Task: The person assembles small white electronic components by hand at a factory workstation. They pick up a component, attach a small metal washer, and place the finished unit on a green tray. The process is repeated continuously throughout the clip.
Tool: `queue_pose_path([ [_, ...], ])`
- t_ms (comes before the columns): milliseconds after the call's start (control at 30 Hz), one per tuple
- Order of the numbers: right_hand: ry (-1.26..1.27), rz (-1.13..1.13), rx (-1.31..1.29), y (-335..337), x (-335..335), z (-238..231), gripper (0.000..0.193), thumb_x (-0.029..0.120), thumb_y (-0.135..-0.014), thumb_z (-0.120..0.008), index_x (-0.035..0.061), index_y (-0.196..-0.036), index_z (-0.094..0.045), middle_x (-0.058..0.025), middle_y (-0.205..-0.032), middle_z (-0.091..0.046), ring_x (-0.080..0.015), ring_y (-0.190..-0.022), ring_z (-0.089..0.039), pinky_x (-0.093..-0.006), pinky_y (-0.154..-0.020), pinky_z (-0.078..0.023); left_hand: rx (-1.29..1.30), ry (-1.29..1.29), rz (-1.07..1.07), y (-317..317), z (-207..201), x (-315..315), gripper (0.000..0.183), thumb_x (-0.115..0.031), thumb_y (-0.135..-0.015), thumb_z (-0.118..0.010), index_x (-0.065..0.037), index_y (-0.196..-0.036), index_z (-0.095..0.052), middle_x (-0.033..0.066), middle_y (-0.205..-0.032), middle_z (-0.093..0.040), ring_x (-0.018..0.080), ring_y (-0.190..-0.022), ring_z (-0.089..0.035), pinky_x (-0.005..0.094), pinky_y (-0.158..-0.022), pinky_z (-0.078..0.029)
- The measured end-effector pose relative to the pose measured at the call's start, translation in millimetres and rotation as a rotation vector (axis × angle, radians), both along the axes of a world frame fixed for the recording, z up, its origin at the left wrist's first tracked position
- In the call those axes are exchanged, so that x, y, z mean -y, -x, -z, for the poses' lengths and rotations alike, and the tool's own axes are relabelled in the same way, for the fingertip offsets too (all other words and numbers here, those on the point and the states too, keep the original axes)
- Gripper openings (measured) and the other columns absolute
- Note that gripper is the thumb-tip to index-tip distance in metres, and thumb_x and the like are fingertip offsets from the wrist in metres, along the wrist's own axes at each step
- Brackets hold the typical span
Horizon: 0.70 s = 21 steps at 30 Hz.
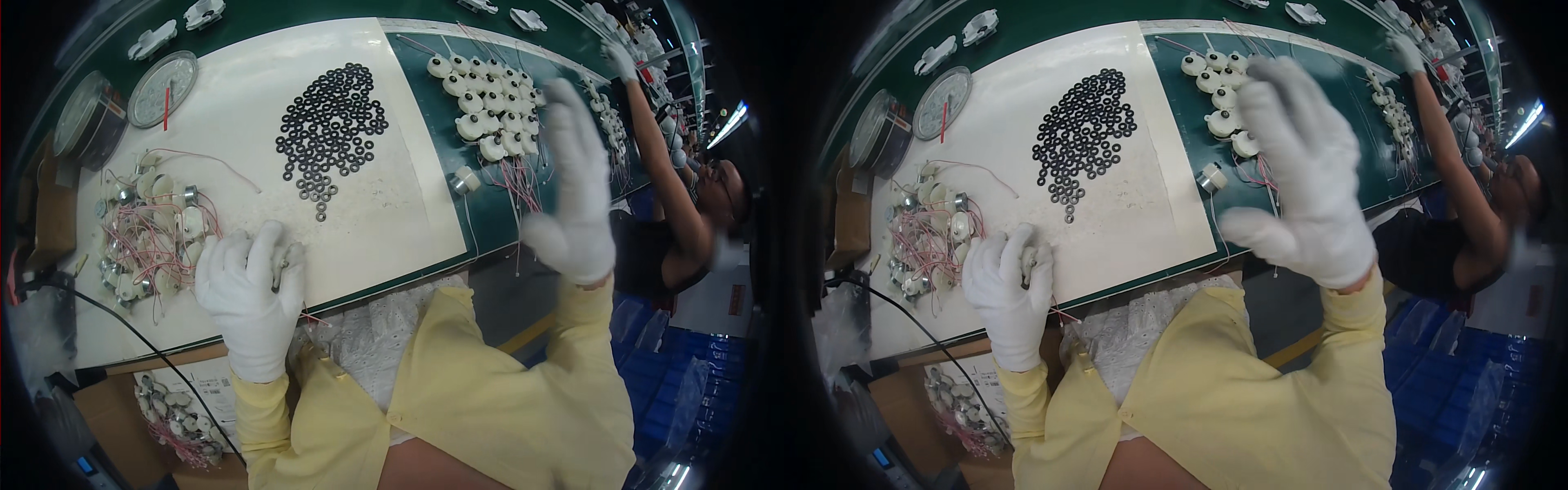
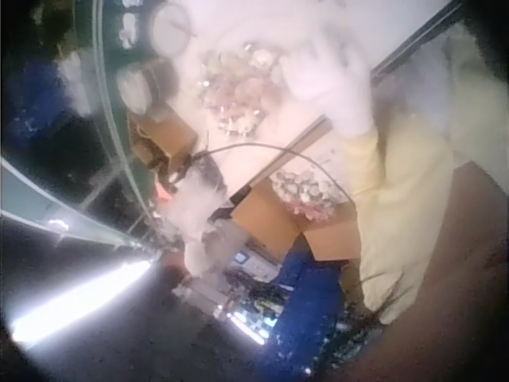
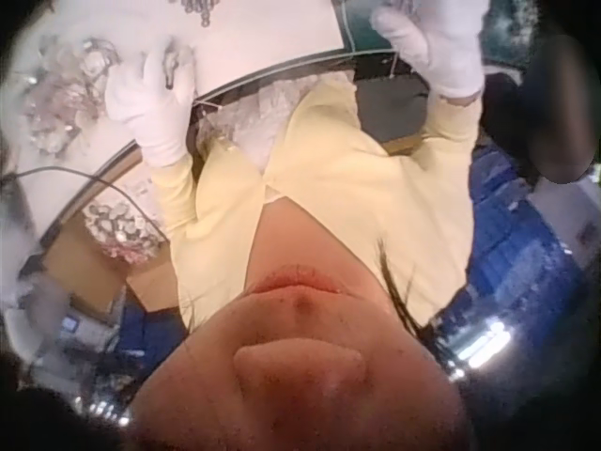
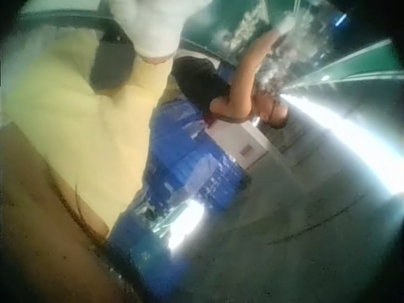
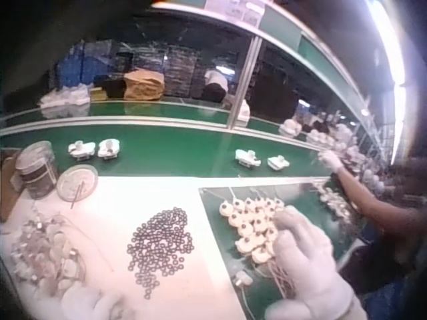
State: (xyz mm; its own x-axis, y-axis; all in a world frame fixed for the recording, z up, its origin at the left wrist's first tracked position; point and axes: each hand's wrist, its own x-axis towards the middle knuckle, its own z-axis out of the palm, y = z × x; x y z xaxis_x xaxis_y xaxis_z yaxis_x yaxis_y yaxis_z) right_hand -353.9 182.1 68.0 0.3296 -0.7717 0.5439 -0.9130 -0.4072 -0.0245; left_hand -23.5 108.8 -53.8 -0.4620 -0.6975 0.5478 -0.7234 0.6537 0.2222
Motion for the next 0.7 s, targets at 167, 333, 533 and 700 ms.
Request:
queue_pose_path([
  [167,-0.261,0.072,-0.037,-10.3,6.4,44.5,0.079,0.054,-0.096,-0.067,-0.0018,-0.15,-0.049,-0.0283,-0.137,-0.057,-0.0467,-0.125,-0.056,-0.0521,-0.112,-0.041,-0.005,-0.013,0.004,-0.6,0.5,-2.1,0.041,-0.019,-0.084,-0.082,-0.01,-0.122,-0.07,0.013,-0.107,-0.065,0.035,-0.101,-0.063,0.0542,-0.104,-0.049],
  [333,-0.384,-0.023,0.075,-19.8,-10.7,60.9,0.074,0.044,-0.09,-0.075,0.0007,-0.146,-0.053,-0.021,-0.131,-0.062,-0.0423,-0.12,-0.059,-0.051,-0.107,-0.044,0.014,-0.005,-0.013,-1.9,2.1,-3.3,0.042,-0.02,-0.085,-0.082,-0.011,-0.124,-0.07,0.0132,-0.111,-0.065,0.035,-0.106,-0.063,0.054,-0.105,-0.048],
  [533,-0.337,-0.2,0.016,-14.2,-20.7,53.3,0.066,0.04,-0.079,-0.078,0.0033,-0.131,-0.061,-0.0148,-0.12,-0.067,-0.0372,-0.112,-0.064,-0.0469,-0.099,-0.049,0.013,0.043,-0.024,1.9,0.2,-2.4,0.04,-0.022,-0.082,-0.084,-0.014,-0.119,-0.071,0.0085,-0.102,-0.064,0.0308,-0.1,-0.063,0.0524,-0.103,-0.05],
  [700,-0.149,-0.166,-0.008,6.7,-18.8,22.2,0.052,0.047,-0.088,-0.069,0.0031,-0.117,-0.067,-0.0143,-0.107,-0.072,-0.0384,-0.098,-0.07,-0.0464,-0.085,-0.052,0.009,0.028,-0.009,1.8,-1.6,-0.2,0.039,-0.021,-0.082,-0.084,-0.013,-0.118,-0.07,0.0088,-0.101,-0.064,0.0314,-0.097,-0.064,0.0527,-0.102,-0.05],
])
